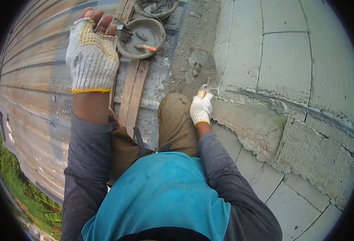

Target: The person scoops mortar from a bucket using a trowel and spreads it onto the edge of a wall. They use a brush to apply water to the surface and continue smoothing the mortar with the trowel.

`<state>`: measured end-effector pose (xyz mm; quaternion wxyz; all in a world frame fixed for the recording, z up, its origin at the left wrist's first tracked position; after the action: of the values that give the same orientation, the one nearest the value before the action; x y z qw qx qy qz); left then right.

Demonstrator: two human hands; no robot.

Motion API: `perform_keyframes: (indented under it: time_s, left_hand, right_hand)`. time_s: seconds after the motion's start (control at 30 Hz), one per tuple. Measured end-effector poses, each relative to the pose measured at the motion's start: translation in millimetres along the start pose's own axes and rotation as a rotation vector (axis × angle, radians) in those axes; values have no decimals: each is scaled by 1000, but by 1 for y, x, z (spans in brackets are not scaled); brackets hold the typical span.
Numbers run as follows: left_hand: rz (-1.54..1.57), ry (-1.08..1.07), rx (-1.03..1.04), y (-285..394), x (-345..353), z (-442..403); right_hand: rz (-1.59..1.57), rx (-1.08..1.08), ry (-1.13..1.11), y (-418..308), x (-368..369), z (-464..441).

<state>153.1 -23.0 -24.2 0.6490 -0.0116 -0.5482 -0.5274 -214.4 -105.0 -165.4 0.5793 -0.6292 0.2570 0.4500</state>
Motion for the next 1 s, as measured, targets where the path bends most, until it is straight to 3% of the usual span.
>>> perform_keyframes:
  time_s: [0.13,0.2,0.27,0.47,0.67,0.87,1.0]
  left_hand:
    - [1,-17,-27,-5,6,3]
    - [-30,-5,-8,-7,13,6]
    - [-73,9,12,-7,15,10]
    - [-191,58,165,16,8,29]
    - [-278,91,209,9,8,64]
    - [-432,102,229,-10,14,87]
    - [-548,189,290,1,-8,95]
  right_hand:
    - [-175,268,-109,33,6,-10]
    - [79,-19,-158,18,2,-12]
    - [68,-3,-192,21,2,-18]
    - [76,-255,-120,29,-4,-41]
    - [39,-281,-110,28,16,-48]
    - [109,-199,-286,62,81,5]
    - [-71,-91,-363,63,93,22]
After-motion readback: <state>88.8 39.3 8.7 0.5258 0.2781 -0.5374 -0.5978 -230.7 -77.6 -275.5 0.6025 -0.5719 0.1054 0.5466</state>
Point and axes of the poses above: each hand's wrist, its own z-axis away from the middle knuckle, its own x-axis out of the palm, y = z × x, the point moved 5 cm from there along -z, towards the middle knuckle, and after that the axes turned 15 degrees about -x, right-handed, at the moved point
